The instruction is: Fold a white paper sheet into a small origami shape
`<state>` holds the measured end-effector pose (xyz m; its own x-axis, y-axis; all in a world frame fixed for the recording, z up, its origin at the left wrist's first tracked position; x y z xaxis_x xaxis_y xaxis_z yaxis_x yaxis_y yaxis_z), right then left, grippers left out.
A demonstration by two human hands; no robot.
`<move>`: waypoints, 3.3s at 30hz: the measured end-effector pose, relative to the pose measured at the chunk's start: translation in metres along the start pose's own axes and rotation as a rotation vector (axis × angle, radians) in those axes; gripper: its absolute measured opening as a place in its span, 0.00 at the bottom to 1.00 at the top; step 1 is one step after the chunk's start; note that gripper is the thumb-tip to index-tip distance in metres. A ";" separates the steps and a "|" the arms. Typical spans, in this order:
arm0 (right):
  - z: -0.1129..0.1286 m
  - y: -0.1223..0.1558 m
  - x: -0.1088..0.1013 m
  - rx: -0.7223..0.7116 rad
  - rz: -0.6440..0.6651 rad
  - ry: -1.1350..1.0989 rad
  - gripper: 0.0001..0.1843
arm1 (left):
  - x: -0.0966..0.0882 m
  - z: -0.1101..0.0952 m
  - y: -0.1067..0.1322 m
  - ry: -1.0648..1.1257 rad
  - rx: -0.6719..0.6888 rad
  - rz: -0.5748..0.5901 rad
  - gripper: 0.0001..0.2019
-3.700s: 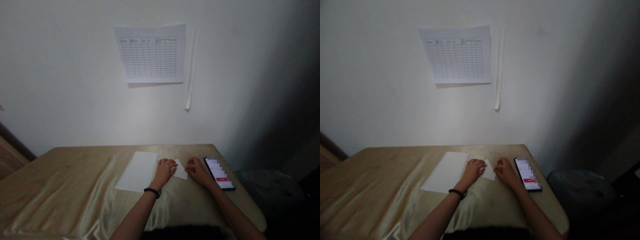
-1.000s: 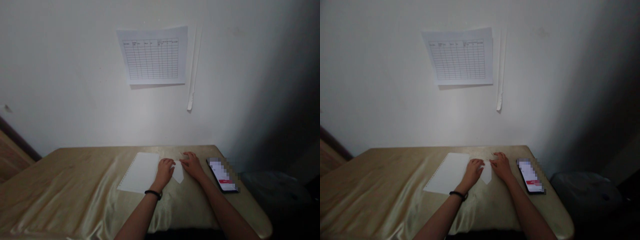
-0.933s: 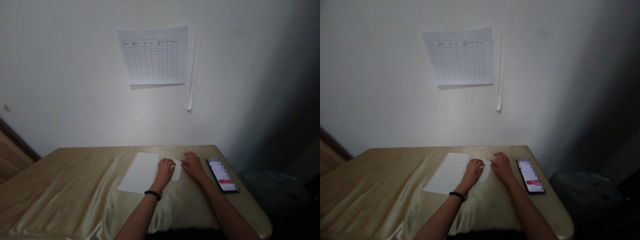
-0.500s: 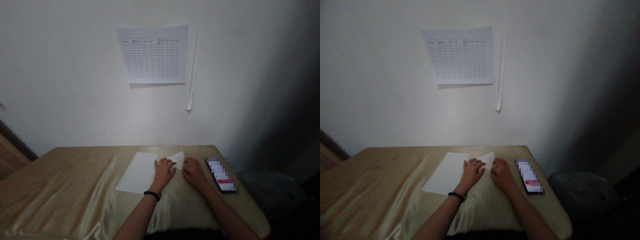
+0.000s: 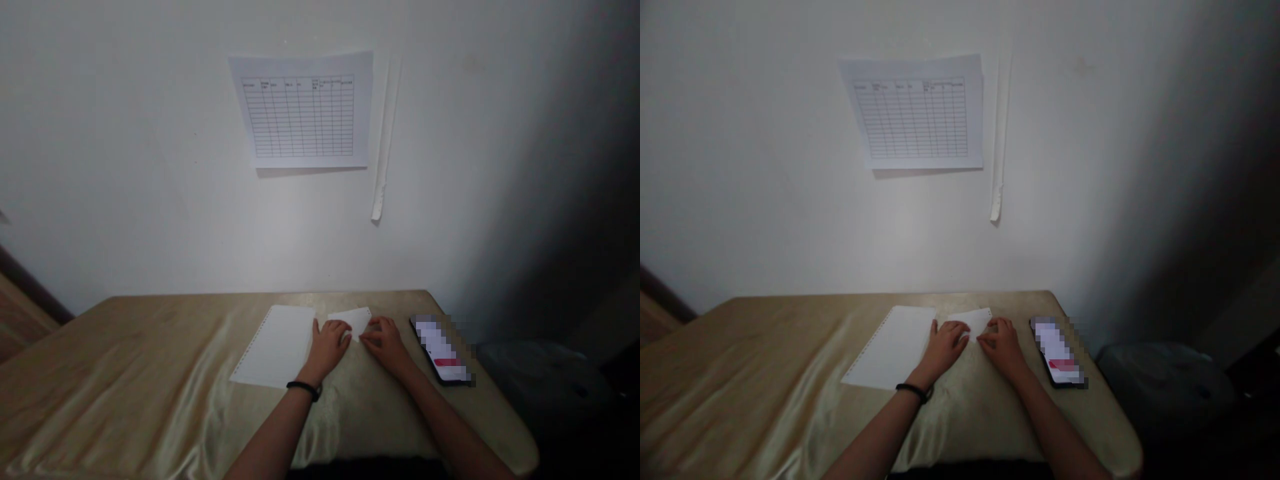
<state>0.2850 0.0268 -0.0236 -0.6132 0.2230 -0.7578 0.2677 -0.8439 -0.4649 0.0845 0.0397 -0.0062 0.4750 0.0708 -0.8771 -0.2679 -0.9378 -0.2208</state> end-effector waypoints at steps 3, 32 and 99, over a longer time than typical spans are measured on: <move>0.001 0.000 0.000 0.014 0.011 -0.002 0.07 | -0.001 -0.001 0.001 -0.018 0.022 0.009 0.15; -0.029 -0.024 -0.008 0.205 -0.100 0.295 0.11 | 0.003 0.002 0.001 -0.078 0.000 0.042 0.14; -0.016 -0.012 0.005 -0.031 -0.065 -0.073 0.09 | 0.004 0.004 0.001 -0.066 0.004 0.037 0.15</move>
<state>0.2902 0.0461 -0.0287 -0.6825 0.2393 -0.6907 0.2476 -0.8133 -0.5265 0.0827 0.0400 -0.0116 0.4081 0.0586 -0.9111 -0.2873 -0.9390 -0.1890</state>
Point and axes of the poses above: each hand's wrist, its own y-axis away from the middle knuckle, its own x-axis out of the palm, z = x × y, the point moved 1 cm from there along -y, towards the middle knuckle, and after that the axes turned 9 degrees about -x, right-handed, at the moved point
